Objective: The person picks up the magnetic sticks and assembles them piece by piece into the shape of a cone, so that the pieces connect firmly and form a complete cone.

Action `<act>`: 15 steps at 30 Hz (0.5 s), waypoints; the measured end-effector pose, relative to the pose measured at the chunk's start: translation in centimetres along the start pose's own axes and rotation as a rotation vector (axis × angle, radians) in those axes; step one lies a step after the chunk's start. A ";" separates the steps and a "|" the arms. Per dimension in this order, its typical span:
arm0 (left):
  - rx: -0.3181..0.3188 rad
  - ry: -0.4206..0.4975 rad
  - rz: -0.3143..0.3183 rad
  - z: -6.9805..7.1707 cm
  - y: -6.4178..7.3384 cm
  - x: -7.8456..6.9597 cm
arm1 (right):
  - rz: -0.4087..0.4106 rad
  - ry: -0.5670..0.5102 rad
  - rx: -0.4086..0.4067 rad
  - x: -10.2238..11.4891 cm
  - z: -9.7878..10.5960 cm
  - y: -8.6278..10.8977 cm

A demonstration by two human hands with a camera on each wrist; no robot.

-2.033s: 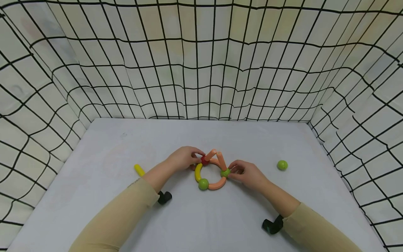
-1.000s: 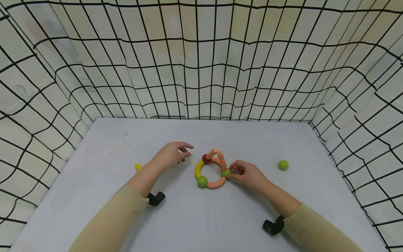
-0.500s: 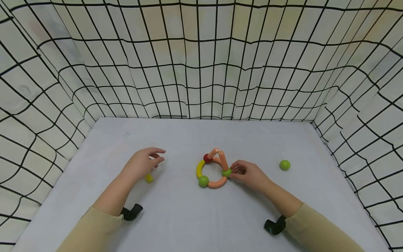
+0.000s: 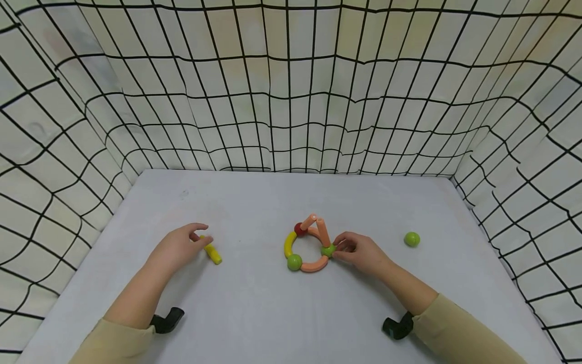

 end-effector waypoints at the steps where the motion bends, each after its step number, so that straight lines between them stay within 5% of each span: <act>1: 0.009 -0.004 0.005 -0.1 0.0 0.1 | -0.001 -0.001 0.000 -0.1 0.0 0.0; 15: 0.073 -0.054 0.034 -2.1 -0.6 0.3 | -0.003 -0.004 0.015 0.0 0.0 0.0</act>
Point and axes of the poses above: each hand's wrist, its own y-axis away from the middle knuckle, its own z-axis out of the back of the hand, x = y × z, the point moved 6 cm from there along -y, towards the middle knuckle, and after that the axes turned 3 degrees about z, right-handed, at the moved point
